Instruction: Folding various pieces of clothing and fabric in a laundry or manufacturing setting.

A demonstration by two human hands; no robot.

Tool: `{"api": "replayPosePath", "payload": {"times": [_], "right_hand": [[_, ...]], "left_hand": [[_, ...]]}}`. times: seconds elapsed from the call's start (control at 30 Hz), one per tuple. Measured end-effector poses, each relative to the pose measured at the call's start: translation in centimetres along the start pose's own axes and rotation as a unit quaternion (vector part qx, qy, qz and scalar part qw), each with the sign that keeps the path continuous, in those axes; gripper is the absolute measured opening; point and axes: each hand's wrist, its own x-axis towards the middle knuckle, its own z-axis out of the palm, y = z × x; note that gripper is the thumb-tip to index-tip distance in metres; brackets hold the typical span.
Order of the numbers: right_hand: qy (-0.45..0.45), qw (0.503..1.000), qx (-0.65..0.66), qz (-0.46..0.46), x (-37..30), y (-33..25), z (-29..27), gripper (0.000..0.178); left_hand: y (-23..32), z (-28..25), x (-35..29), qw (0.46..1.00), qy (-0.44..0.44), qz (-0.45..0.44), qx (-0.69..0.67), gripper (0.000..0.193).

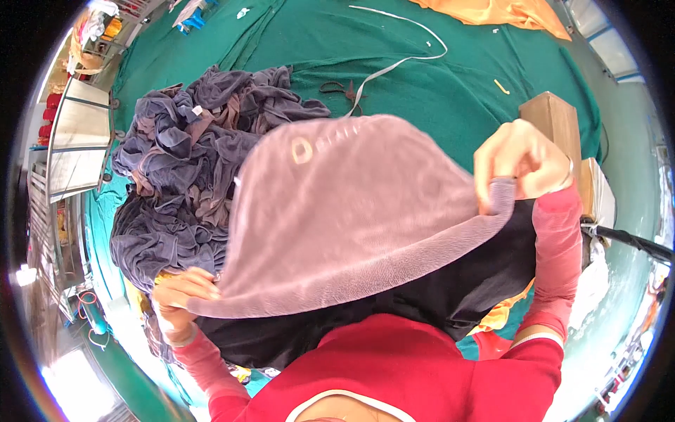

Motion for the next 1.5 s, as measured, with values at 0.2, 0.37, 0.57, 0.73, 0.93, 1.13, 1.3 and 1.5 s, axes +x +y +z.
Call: {"api": "replayPosePath", "payload": {"times": [0.2, 0.37, 0.57, 0.73, 0.93, 1.13, 1.3, 1.5], "right_hand": [[0.321, 0.935, 0.131, 0.073, 4.0, 5.3, -1.3, 0.026], [0.339, 0.887, 0.031, 0.312, 5.1, 9.9, -0.8, 0.050], [0.419, 0.899, 0.002, 0.126, 5.8, 9.0, 0.1, 0.044], [0.237, 0.938, -0.185, 0.172, 5.9, 4.7, 2.3, 0.014], [0.124, 0.859, -0.452, 0.206, 3.7, 7.7, 3.8, 0.019], [0.199, 0.875, -0.407, 0.171, 6.2, 5.7, 2.8, 0.011], [0.235, 0.884, -0.391, 0.104, 7.1, 5.5, 2.5, 0.013], [0.260, 0.897, -0.350, 0.065, 8.4, 5.1, 1.9, 0.017]], "left_hand": [[-6.2, 2.2, 4.3, 0.928, 0.251, -0.180, -0.209, 0.037], [-14.6, 3.4, 3.2, 0.949, 0.056, -0.203, 0.234, 0.073], [-9.9, 3.1, 5.7, 0.977, 0.085, -0.129, 0.149, 0.051], [-4.1, 1.2, 3.4, 0.968, 0.054, -0.183, 0.161, 0.034], [-7.6, -2.8, -0.2, 0.896, -0.138, -0.372, 0.200, 0.031], [-20.4, -11.8, 3.0, 0.921, 0.100, -0.252, 0.278, 0.027], [-30.7, -11.8, 3.6, 0.741, 0.172, -0.287, 0.582, 0.073], [-31.7, -10.3, 3.8, 0.802, 0.164, -0.333, 0.467, 0.043]]}}
